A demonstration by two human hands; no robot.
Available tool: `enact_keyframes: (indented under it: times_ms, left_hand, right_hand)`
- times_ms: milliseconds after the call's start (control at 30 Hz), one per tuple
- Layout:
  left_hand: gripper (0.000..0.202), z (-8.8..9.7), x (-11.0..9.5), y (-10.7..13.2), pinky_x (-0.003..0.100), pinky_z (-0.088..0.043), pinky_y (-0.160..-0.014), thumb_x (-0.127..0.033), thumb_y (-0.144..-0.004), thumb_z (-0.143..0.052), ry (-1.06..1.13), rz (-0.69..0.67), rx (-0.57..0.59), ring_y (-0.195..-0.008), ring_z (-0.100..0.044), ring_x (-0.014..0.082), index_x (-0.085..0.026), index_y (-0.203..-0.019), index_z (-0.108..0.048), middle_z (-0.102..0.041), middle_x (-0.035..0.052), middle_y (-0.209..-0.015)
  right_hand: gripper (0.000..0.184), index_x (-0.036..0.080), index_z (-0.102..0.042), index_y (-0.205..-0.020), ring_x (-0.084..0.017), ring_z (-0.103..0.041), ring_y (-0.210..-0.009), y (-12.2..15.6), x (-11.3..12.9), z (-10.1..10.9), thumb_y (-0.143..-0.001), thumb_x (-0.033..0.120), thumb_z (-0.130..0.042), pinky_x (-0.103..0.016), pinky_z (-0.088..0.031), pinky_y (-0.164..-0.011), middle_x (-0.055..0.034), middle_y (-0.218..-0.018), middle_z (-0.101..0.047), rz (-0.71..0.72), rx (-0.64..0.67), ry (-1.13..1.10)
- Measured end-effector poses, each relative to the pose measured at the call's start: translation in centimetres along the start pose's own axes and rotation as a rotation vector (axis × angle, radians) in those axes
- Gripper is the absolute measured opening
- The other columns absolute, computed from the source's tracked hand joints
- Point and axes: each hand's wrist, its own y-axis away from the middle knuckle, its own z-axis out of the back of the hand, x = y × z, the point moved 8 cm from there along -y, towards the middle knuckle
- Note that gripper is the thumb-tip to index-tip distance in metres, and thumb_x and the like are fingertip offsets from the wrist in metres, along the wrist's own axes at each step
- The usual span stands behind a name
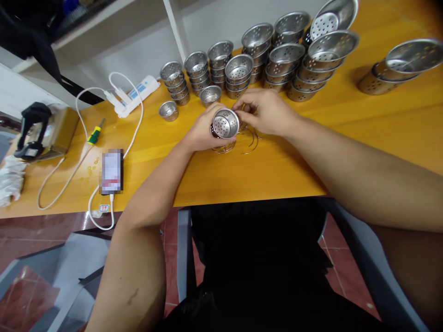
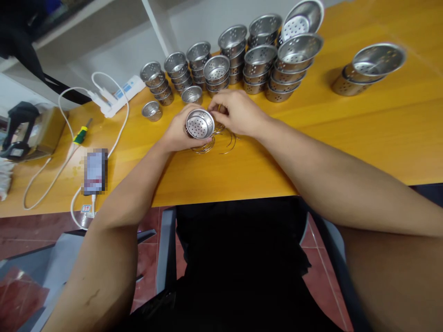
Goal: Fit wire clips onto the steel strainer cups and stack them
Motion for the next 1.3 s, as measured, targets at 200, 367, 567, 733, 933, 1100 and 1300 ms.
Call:
enact_keyframes:
  times_ms: [200,367,567,733,933,1100,1300]
  left_hand:
    - [0.107,0.3,2.7,0.3,0.068,-0.069,-0.141,-0.095,-0.095,-0.100,0.011,0.068,-0.129,-0.156,-0.084,0.0403,-0.033,-0.172,-0.059,-0.079,0.0155,-0.164]
    - [0.109,0.2,4.1,0.4,0.064,-0.071,-0.137,-0.105,-0.093,-0.092,0.022,0.105,-0.189,-0.154,-0.085,0.0390,-0.038,-0.172,-0.056,-0.078,0.0134,-0.164]
    - [0.116,0.6,3.7,0.1,0.064,-0.069,-0.139,-0.106,-0.093,-0.091,-0.022,0.109,-0.184,-0.158,-0.082,0.0396,-0.039,-0.179,-0.051,-0.075,0.0144,-0.168]
    - [0.116,1.1,3.5,0.4,0.065,-0.061,-0.151,-0.099,-0.104,-0.084,-0.034,0.073,-0.162,-0.171,-0.075,0.0420,-0.039,-0.192,-0.037,-0.067,0.0179,-0.182]
    - [0.108,1.4,3.7,0.3,0.069,-0.052,-0.160,-0.093,-0.110,-0.079,-0.077,0.052,-0.180,-0.182,-0.066,0.0428,-0.042,-0.195,-0.037,-0.062,0.0172,-0.190]
    - [0.107,1.6,3.6,-0.1,0.073,-0.054,-0.156,-0.105,-0.098,-0.085,-0.055,0.085,-0.193,-0.173,-0.071,0.0458,-0.039,-0.178,-0.059,-0.070,0.0167,-0.175]
    - [0.109,1.1,3.2,-0.1,0.066,-0.065,-0.146,-0.111,-0.095,-0.080,-0.007,0.121,-0.181,-0.158,-0.080,0.0410,-0.037,-0.172,-0.061,-0.076,0.0135,-0.164]
  right_hand:
    - [0.042,0.029,-0.086,-0.117,-0.025,-0.073,-0.077,-0.5,-2.0,-0.2,-0.113,0.067,-0.104,-0.051,-0.071,-0.081,-0.0082,-0.097,-0.084,-0.118,-0.011,-0.208]
    - [0.054,0.029,-0.086,-0.112,-0.025,-0.073,-0.073,-0.6,-2.6,-0.5,-0.106,0.078,-0.108,-0.049,-0.068,-0.072,-0.0066,-0.094,-0.083,-0.181,-0.039,-0.281]
    - [0.066,0.033,-0.084,-0.109,-0.027,-0.070,-0.082,-0.3,-2.2,-0.1,-0.103,0.096,-0.103,-0.054,-0.069,-0.084,-0.0054,-0.090,-0.080,-0.202,-0.054,-0.204]
    - [0.068,0.033,-0.087,-0.110,-0.030,-0.071,-0.092,-0.4,-2.1,0.6,-0.101,0.100,-0.098,-0.060,-0.065,-0.097,-0.0105,-0.108,-0.085,-0.157,-0.097,-0.143]
    - [0.059,0.035,-0.088,-0.114,-0.029,-0.069,-0.089,-0.3,-2.3,0.3,-0.099,0.090,-0.105,-0.058,-0.062,-0.092,-0.0086,-0.110,-0.086,-0.206,-0.089,-0.186]
    - [0.053,0.036,-0.087,-0.101,-0.033,-0.070,-0.095,-0.4,-1.3,0.8,-0.099,0.086,-0.102,-0.062,-0.062,-0.097,-0.0117,-0.110,-0.086,-0.165,-0.113,-0.124]
    - [0.057,0.039,-0.085,-0.105,-0.034,-0.069,-0.096,-0.1,-1.5,0.6,-0.098,0.092,-0.102,-0.058,-0.062,-0.094,-0.0089,-0.093,-0.077,-0.196,-0.083,-0.177]
